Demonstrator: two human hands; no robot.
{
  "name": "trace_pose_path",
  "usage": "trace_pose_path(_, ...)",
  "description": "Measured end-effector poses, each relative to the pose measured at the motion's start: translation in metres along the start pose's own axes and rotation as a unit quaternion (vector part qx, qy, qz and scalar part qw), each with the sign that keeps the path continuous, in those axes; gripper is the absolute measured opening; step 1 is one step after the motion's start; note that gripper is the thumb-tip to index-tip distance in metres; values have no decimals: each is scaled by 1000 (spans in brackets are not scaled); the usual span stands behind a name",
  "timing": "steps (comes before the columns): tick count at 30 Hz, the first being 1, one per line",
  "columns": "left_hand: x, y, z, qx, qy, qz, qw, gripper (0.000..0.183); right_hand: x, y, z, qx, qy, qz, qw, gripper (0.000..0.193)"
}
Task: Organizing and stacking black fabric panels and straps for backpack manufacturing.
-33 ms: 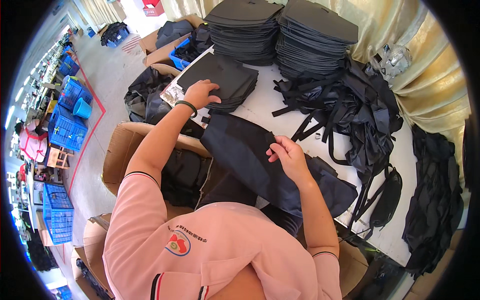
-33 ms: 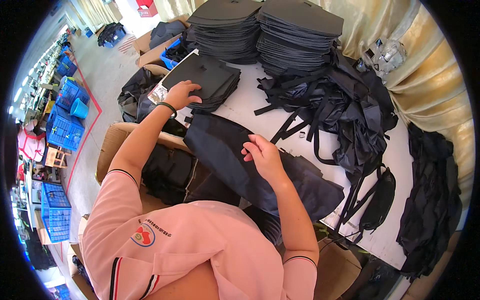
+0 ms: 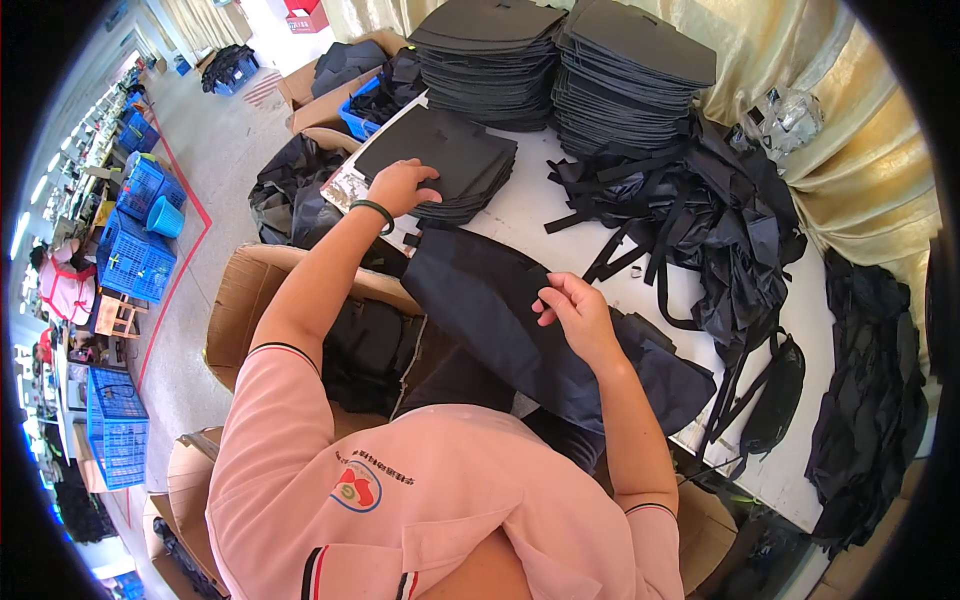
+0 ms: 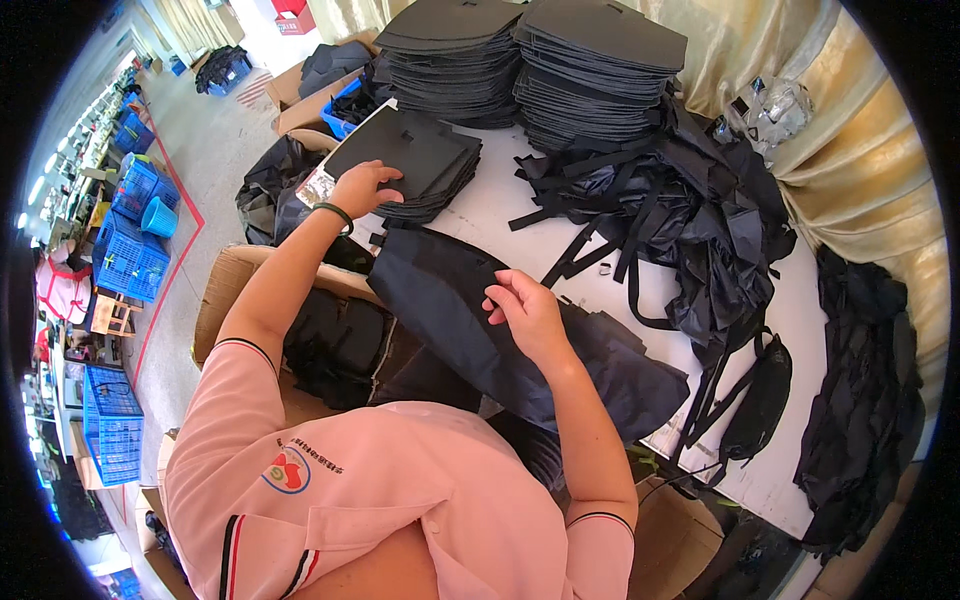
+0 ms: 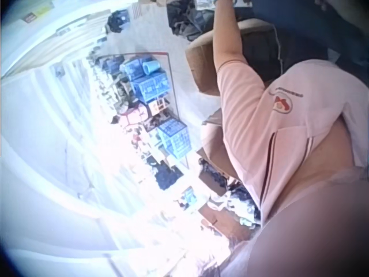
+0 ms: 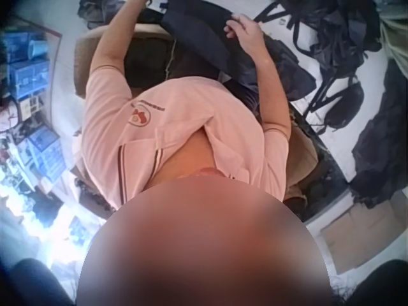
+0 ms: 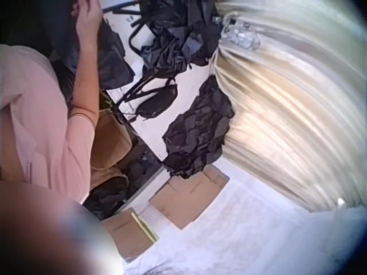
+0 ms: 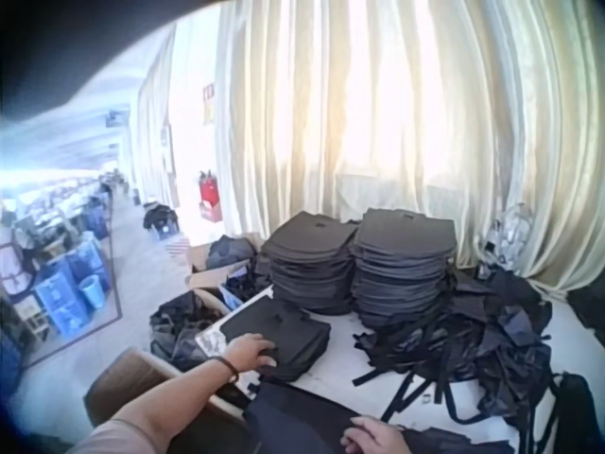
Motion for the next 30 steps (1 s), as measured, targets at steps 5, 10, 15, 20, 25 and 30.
trace_pose_path(5,2,11,-6,8,58,62,996,42,6,4,-3,17,23,35,999,17)
trace_pose_path(10,12,19,-12,45,116,108,986,30,9,7,-5,32,16,31,999,16)
trace_pose_path(15,19,-1,-9,75,11,81,994,27,21,19,0,36,-3,32,999,15)
trace_pose_path(20,112,-80,-35,159,-36,-257,953,28,15,-18,14,214,-135,-19,967,9)
trace_pose_path(25,168,-96,-76,83,-3,-328,941,25,-9,-25,23,261,-162,13,951,8)
trace_pose_path(30,173,-90,-81,83,6,-357,930,28,8,-36,14,267,-143,1,953,11)
Point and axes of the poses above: each hand's wrist, its own z-axis towards the middle knuckle, its own y-axis out of the palm, x = y × z, the point moved 4 cm from there along z, towards the middle knuckle, and after that the axes turned 8 degrees about x, right-handed, at the moved point
